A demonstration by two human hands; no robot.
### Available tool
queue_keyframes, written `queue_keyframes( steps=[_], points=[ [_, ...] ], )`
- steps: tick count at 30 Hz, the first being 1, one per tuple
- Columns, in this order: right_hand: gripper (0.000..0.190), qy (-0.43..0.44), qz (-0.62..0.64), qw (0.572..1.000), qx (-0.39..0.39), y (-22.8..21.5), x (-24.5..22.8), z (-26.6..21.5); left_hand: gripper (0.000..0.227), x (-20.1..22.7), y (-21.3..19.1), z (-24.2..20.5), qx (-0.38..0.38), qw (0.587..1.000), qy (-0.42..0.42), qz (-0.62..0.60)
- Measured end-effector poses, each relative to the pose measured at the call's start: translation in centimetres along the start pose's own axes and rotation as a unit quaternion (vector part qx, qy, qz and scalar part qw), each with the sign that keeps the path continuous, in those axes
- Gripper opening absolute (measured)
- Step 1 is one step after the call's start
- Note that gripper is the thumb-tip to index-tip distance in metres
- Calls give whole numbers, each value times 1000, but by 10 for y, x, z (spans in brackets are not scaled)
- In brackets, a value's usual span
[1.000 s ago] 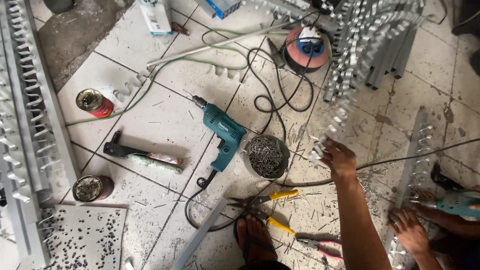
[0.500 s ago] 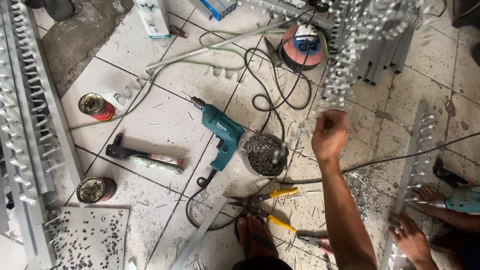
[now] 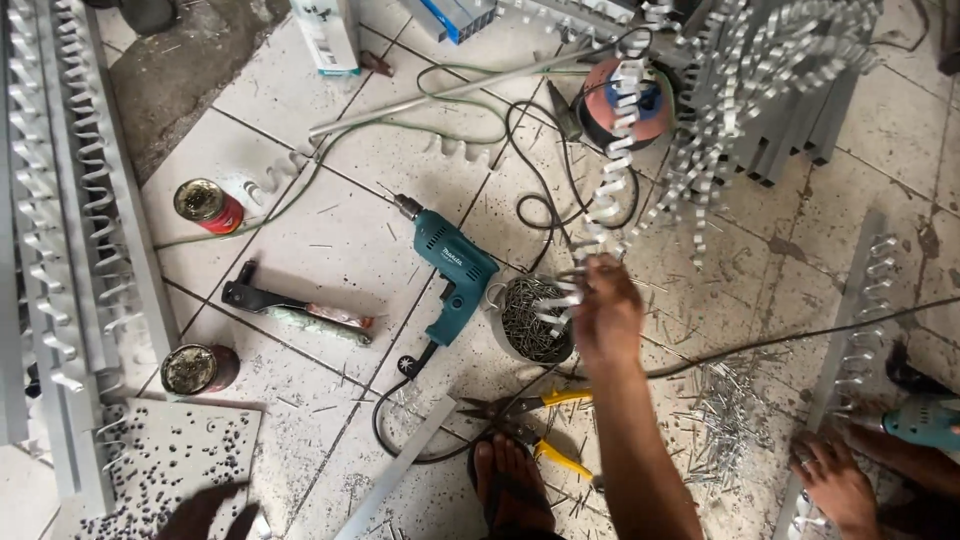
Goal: The person uses a corded electric drill to make holes along a long, wavy metal strip placed on a tiled floor. After drilling, the person picks up the strip and places it on a nearby metal rack.
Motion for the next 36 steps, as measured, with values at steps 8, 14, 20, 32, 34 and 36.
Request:
queue_keyframes(
  steps=[8,14,20,32,34,36],
  points=[
    [27,-103,-38,994,-7,58,50,-4,49,288,-166,143,-78,963,95,-242],
    [18,-359,-290,887,14,69,17,8,75,431,-138,218,-190,933,152,-264],
    [12,-539,-628,554,-96,91,41,-2,79,492,-71,237,-249,895,187,-319],
    [48,-71,8,995,-63,19,7,82,36,499,-142,227,159,836,290,-437],
    [60,-47,60,990,-122,39,-6,90,36,492,-157,211,208,820,346,-405],
    [95,40,254,960,-114,60,-18,97,29,483,-176,189,208,782,415,-416]
  ],
)
Point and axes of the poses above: each hand's wrist, its own z-axis towards the middle knuckle, its own y-axis out of the palm, x = y × z, the point moved 8 cm from there along z, towards the middle knuckle, and after that the axes turned 6 degrees about y, right-handed, at the moved point
